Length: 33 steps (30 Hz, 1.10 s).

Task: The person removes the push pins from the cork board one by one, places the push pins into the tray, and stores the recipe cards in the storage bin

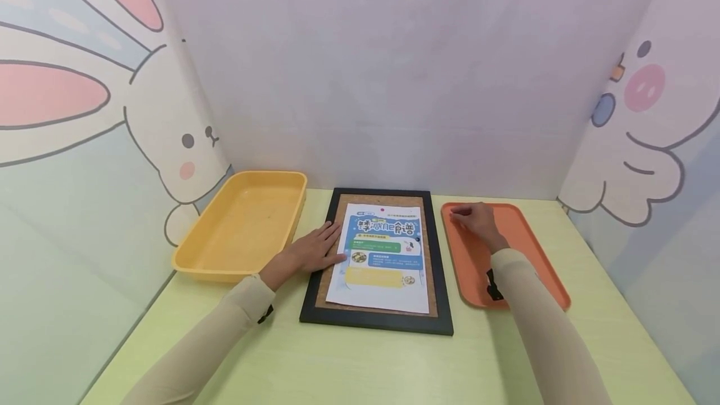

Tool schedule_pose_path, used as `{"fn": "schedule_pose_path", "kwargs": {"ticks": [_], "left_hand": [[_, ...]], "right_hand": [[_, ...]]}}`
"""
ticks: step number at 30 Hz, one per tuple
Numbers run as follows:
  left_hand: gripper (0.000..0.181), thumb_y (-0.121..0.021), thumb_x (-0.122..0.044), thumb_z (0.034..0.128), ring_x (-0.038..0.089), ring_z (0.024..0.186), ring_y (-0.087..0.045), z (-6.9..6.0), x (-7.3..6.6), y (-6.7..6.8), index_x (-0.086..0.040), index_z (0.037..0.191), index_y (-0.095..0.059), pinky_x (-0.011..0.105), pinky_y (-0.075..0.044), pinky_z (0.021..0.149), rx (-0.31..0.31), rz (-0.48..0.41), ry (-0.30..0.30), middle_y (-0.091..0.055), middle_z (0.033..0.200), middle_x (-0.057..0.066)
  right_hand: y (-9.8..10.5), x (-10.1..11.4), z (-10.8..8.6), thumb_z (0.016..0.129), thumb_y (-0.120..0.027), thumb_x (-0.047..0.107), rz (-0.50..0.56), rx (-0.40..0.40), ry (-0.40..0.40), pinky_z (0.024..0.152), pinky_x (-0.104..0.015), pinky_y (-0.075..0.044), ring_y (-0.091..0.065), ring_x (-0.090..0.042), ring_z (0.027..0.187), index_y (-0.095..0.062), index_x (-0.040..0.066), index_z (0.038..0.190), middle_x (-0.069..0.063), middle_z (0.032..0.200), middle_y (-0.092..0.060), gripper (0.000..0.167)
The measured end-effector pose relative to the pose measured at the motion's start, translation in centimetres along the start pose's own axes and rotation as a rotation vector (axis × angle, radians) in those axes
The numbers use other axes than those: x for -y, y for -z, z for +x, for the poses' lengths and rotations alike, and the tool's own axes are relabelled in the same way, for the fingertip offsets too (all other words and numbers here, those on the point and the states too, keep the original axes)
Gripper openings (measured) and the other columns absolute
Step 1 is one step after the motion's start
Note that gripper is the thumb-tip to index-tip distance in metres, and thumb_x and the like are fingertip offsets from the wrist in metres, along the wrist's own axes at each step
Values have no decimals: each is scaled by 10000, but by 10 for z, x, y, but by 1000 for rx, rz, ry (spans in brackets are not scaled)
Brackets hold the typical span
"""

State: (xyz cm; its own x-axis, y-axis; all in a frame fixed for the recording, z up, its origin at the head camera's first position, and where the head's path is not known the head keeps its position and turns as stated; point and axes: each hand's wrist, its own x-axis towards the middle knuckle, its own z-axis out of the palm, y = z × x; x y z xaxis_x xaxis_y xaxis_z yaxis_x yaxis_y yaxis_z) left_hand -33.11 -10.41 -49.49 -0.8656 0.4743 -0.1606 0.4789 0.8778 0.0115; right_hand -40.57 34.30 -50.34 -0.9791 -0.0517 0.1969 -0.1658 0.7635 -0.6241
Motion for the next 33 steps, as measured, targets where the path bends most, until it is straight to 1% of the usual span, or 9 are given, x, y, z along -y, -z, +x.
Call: {"fn": "schedule_pose_path", "kwargs": {"ticks": [2, 4, 7, 13, 17, 21, 25, 30, 33], "left_hand": [[924, -346, -736, 1013, 271, 1608, -83, 0, 1, 0, -112, 1671, -171, 445, -194, 1277, 1, -2, 3, -134, 1743, 62], [923, -347, -736, 1013, 269, 1608, -82, -1, 1, -1, -114, 1672, -171, 443, -194, 1277, 1, -4, 5, -135, 1743, 60], [922, -352, -731, 1014, 271, 1608, -83, -1, 1, 0, -110, 1671, -172, 443, -193, 1277, -3, -3, 3, -138, 1742, 64], [920, -349, -727, 1017, 271, 1608, -85, -1, 1, 1, -105, 1670, -169, 442, -194, 1277, -6, 6, 1, -137, 1742, 66], [918, -348, -725, 1018, 274, 1608, -84, -1, 0, 2, -105, 1671, -168, 443, -193, 1277, -3, 9, 0, -135, 1742, 68], [921, -351, -725, 1017, 279, 1607, -89, -2, 0, 3, -101, 1669, -172, 447, -199, 1276, -3, 5, -3, -137, 1741, 71], [924, -349, -729, 1016, 275, 1606, -91, -1, 0, 2, -100, 1669, -173, 446, -202, 1274, -4, 6, -5, -137, 1741, 71], [920, -350, -726, 1018, 275, 1606, -91, -1, -1, 2, -102, 1670, -170, 442, -202, 1275, 0, 5, -1, -138, 1741, 70], [920, -344, -729, 1018, 272, 1607, -84, -1, -1, 0, -108, 1672, -160, 437, -197, 1277, 4, 5, 4, -131, 1743, 65]], "right_hand": [[0, 1, 1, 980, -748, 190, -6, 9, 14, 787, -406, -580, -678, -440, 1064, -747, -42, 1205, -286, 1176, -719, 323], [0, 2, 2, 979, -748, 179, 0, 16, 24, 868, -512, -581, -668, -457, 1086, -741, -47, 1213, -289, 1176, -717, 327], [0, 4, 3, 971, -756, 169, 11, 19, 37, 943, -594, -545, -650, -482, 1111, -729, -65, 1220, -297, 1173, -714, 343], [-1, 7, 6, 970, -761, 189, -10, 16, 36, 958, -597, -537, -643, -474, 1115, -730, -59, 1219, -282, 1166, -719, 353], [-1, 12, 6, 981, -747, 186, 14, 26, 32, 964, -592, -544, -645, -468, 1126, -716, -54, 1246, -280, 1204, -706, 359], [-3, 19, 9, 985, -739, 161, 27, 27, 54, 949, -585, -555, -659, -458, 1117, -712, -50, 1256, -275, 1212, -706, 345], [-6, 22, 13, 983, -739, 149, 0, 20, 82, 925, -572, -566, -675, -441, 1082, -722, -46, 1240, -266, 1175, -721, 324], [-9, 28, 16, 975, -742, 126, 6, 18, 80, 900, -553, -583, -690, -415, 1042, -729, -45, 1229, -261, 1153, -730, 306], [-10, 33, 17, 980, -737, 128, 23, 34, 66, 903, -539, -589, -689, -406, 1042, -726, -40, 1239, -260, 1170, -725, 308]]}}
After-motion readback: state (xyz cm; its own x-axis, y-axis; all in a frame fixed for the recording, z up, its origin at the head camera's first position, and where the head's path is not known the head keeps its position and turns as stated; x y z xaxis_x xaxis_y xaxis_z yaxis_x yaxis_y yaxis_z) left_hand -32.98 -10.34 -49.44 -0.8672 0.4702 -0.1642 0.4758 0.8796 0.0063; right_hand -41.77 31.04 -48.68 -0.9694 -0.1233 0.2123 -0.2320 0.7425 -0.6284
